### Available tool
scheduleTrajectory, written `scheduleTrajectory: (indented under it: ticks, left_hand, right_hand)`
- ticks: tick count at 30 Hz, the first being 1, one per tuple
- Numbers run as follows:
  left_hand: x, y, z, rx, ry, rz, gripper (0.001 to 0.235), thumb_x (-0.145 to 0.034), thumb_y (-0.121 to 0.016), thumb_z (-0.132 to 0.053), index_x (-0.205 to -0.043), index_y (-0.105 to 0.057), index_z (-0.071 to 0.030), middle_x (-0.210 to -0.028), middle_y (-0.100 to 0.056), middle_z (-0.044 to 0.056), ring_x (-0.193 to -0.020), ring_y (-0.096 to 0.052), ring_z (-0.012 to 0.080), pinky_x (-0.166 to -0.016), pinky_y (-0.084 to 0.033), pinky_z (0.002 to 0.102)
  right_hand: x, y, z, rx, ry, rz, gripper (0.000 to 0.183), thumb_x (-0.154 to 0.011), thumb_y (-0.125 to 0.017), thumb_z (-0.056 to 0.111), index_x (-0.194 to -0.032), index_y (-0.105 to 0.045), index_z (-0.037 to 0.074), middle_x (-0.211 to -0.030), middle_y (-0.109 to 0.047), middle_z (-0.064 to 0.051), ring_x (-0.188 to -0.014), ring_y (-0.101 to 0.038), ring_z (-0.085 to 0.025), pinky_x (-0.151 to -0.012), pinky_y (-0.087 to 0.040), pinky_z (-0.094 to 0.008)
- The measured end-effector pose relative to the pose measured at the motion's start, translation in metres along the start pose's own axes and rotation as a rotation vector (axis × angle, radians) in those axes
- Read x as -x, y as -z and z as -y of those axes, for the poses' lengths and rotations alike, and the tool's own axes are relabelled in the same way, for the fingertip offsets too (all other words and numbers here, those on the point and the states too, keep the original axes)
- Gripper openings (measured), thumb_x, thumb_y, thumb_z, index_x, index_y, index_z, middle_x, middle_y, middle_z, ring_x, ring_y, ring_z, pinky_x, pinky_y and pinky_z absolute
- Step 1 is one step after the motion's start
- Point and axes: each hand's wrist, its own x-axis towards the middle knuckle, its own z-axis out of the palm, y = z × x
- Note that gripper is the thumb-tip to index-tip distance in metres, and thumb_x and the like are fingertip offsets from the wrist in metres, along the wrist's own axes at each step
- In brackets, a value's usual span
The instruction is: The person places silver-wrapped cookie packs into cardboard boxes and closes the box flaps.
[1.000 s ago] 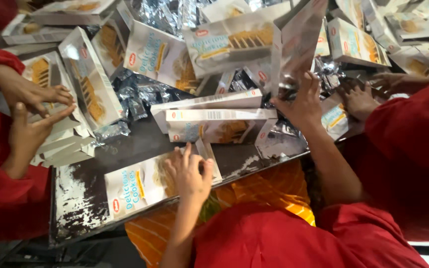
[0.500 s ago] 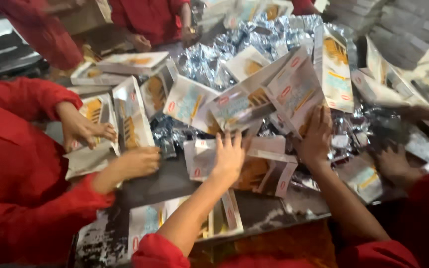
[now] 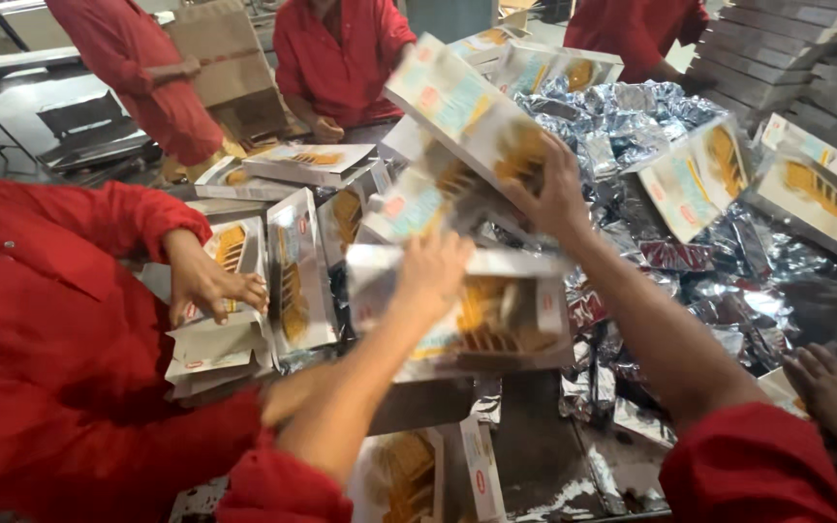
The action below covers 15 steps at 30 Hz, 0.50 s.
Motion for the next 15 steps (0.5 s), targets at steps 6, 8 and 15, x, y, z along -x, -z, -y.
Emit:
scheduleTrajectory:
  ticks: [6, 8, 15]
  left_hand:
    - [-0.061, 0.011, 0.128, -0.263, 0.232, -0.293, 0.040, -0.080, -0.069, -0.025, -0.119, -0.064, -0.017, -0.114, -0.069, 0.005, -0.111, -0.061, 0.0257, -0.091, -0.043, 0.052]
    - [-0.060, 0.011, 0.157, -0.198, 0.395, -0.214, 0.049, -0.087, -0.067, -0.025, -0.133, -0.059, -0.010, -0.121, -0.066, 0.011, -0.119, -0.058, 0.0313, -0.099, -0.041, 0.055]
    - [-0.026, 0.007, 0.110, -0.166, 0.551, 0.023, 0.108, -0.080, -0.068, -0.023, -0.168, -0.006, -0.009, -0.173, -0.003, 0.026, -0.159, 0.004, 0.0383, -0.115, 0.010, 0.071]
  right_hand:
    - [-0.070, 0.017, -0.008, -0.413, -0.270, 0.127, 0.064, -0.103, -0.072, 0.038, -0.150, -0.045, 0.004, -0.148, -0.052, -0.020, -0.136, -0.052, -0.028, -0.107, -0.049, -0.042]
    - [-0.058, 0.048, -0.001, -0.453, -0.247, 0.105, 0.047, -0.107, -0.070, 0.031, -0.144, -0.055, 0.005, -0.142, -0.063, -0.015, -0.137, -0.059, -0.025, -0.114, -0.048, -0.041]
    - [0.066, 0.136, 0.047, -0.308, -0.272, 0.294, 0.050, -0.095, -0.073, 0.018, -0.140, -0.054, 0.008, -0.144, -0.055, -0.015, -0.132, -0.056, -0.025, -0.105, -0.053, -0.042]
